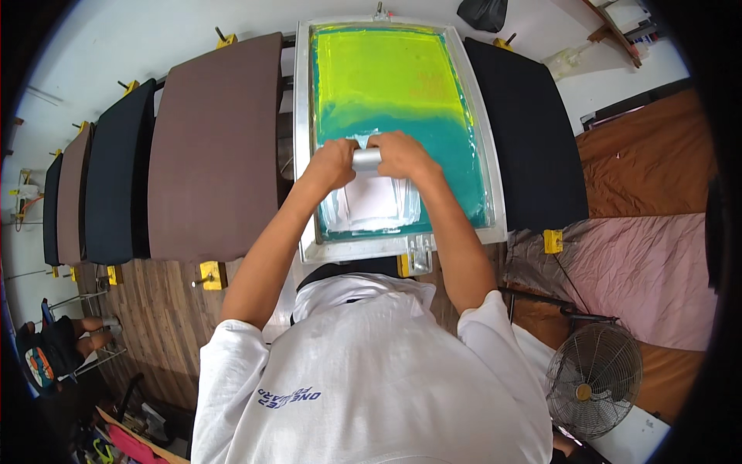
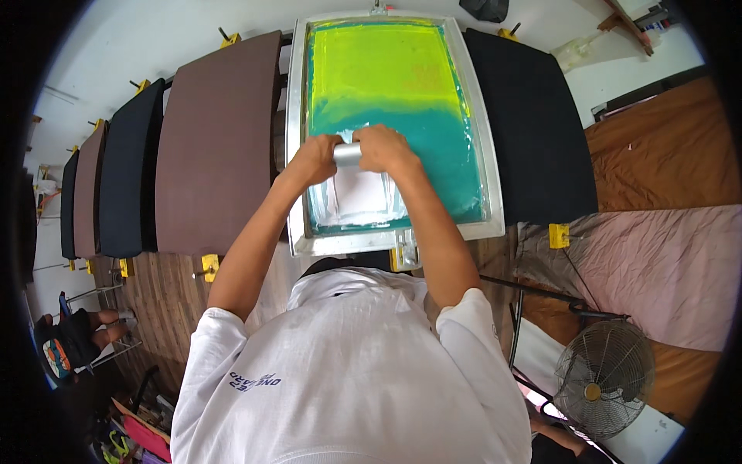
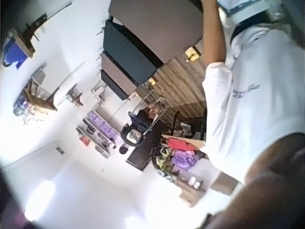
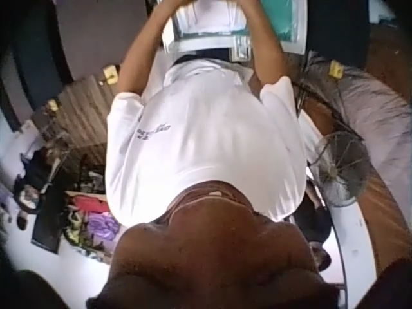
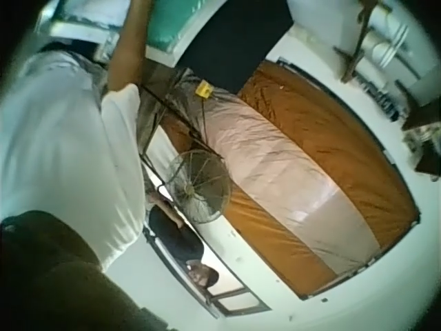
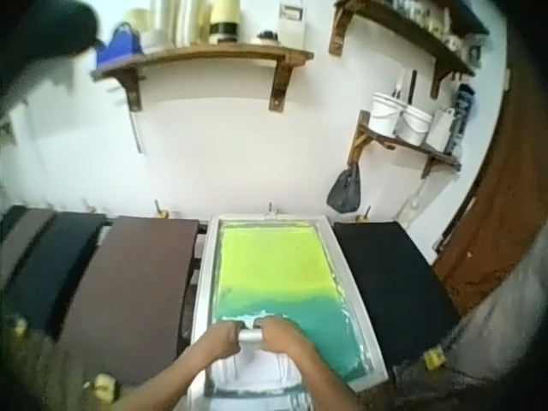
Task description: Screen printing white ink onto a garment using a squeegee.
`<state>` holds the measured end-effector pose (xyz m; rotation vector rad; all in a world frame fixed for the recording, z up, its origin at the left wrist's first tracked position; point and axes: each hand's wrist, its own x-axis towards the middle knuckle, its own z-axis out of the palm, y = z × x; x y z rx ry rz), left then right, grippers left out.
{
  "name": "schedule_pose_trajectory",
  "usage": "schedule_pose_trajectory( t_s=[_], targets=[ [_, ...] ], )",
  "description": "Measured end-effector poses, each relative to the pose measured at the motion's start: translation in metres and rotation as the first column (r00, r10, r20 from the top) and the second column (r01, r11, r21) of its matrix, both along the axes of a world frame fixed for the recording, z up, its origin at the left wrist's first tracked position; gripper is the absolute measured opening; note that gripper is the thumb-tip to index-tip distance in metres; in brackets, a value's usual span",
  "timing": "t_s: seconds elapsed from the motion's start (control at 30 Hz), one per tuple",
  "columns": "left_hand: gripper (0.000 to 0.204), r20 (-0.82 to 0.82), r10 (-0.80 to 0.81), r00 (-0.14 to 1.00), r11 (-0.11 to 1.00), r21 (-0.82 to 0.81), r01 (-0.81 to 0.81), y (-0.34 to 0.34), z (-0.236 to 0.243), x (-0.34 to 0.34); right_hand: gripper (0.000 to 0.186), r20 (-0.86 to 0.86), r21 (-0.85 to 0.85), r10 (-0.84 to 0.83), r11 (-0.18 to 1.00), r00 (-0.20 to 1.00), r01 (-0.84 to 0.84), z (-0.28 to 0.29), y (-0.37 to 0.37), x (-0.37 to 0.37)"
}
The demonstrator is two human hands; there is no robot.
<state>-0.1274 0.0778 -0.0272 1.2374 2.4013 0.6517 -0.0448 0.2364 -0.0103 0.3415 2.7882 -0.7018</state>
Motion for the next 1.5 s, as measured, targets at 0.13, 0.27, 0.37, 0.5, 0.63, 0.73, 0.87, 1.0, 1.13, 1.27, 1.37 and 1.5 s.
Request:
schedule_pose_trajectory(
  t_s=[0.13,0.27,0.37,0.5,0.63,0.73,0.87,1.0,1.13,1.27,1.37,1.5],
  targets=[
    [0.033,0.002,0.018,1.0,1.0,0.019,-0.018,-0.009,-0.005,0.013,0.034,0.02,0.02,-0.023,1.0,1.0,0.022,-0.006,-0.011,0.011],
    [0.043,-0.021,0.044,0.999,0.991,0.127,-0.041,-0.021,-0.01,0.037,0.037,-0.146,0.06,-0.048,0.997,0.988,0.058,-0.014,-0.026,0.036],
    [0.042,-0.001,0.053,0.999,0.987,0.154,-0.052,-0.032,-0.01,0.052,0.04,-0.143,0.072,-0.034,0.996,0.989,0.045,-0.009,-0.04,0.052],
    [0.042,0.027,0.079,0.996,0.985,0.15,-0.082,-0.045,-0.005,0.075,0.039,-0.2,0.069,-0.026,0.997,0.98,0.04,-0.011,-0.054,0.075],
    [0.043,0.045,0.091,0.995,0.984,0.149,-0.096,-0.054,-0.004,0.102,0.038,-0.204,0.038,-0.046,0.998,0.978,0.055,-0.009,-0.064,0.102],
    [0.043,0.027,0.078,0.997,0.985,0.15,-0.081,-0.066,-0.005,0.12,0.038,-0.195,0.052,-0.037,0.998,0.98,0.048,-0.007,-0.076,0.122],
    [0.043,0.029,0.098,0.995,0.981,0.166,-0.102,-0.073,-0.002,0.14,0.043,-0.159,0.061,-0.044,0.997,0.986,0.054,-0.001,-0.083,0.138],
    [0.044,0.012,0.091,0.996,0.985,0.145,-0.092,-0.07,-0.001,0.138,0.047,-0.242,0.081,-0.051,0.994,0.969,0.072,-0.002,-0.084,0.153],
    [0.044,0.039,0.1,0.994,0.988,0.112,-0.103,-0.07,0.006,0.133,0.043,-0.549,-0.116,-0.286,0.957,0.786,0.268,0.0,-0.079,0.199],
    [0.044,0.024,0.097,0.995,0.991,0.086,-0.098,-0.069,0.003,0.131,0.043,-0.129,-0.357,-0.696,0.697,0.706,0.621,-0.039,-0.076,0.262],
    [0.044,-0.009,0.102,0.995,0.989,0.11,-0.1,-0.069,-0.004,0.133,0.054,0.338,-0.751,-0.712,0.19,0.615,0.632,-0.049,-0.087,0.271],
    [0.034,-0.078,0.093,0.993,0.984,0.161,-0.08,-0.068,-0.003,0.135,0.049,0.462,-0.827,-0.667,-0.086,0.584,0.555,-0.067,-0.09,0.269]
  ],
)
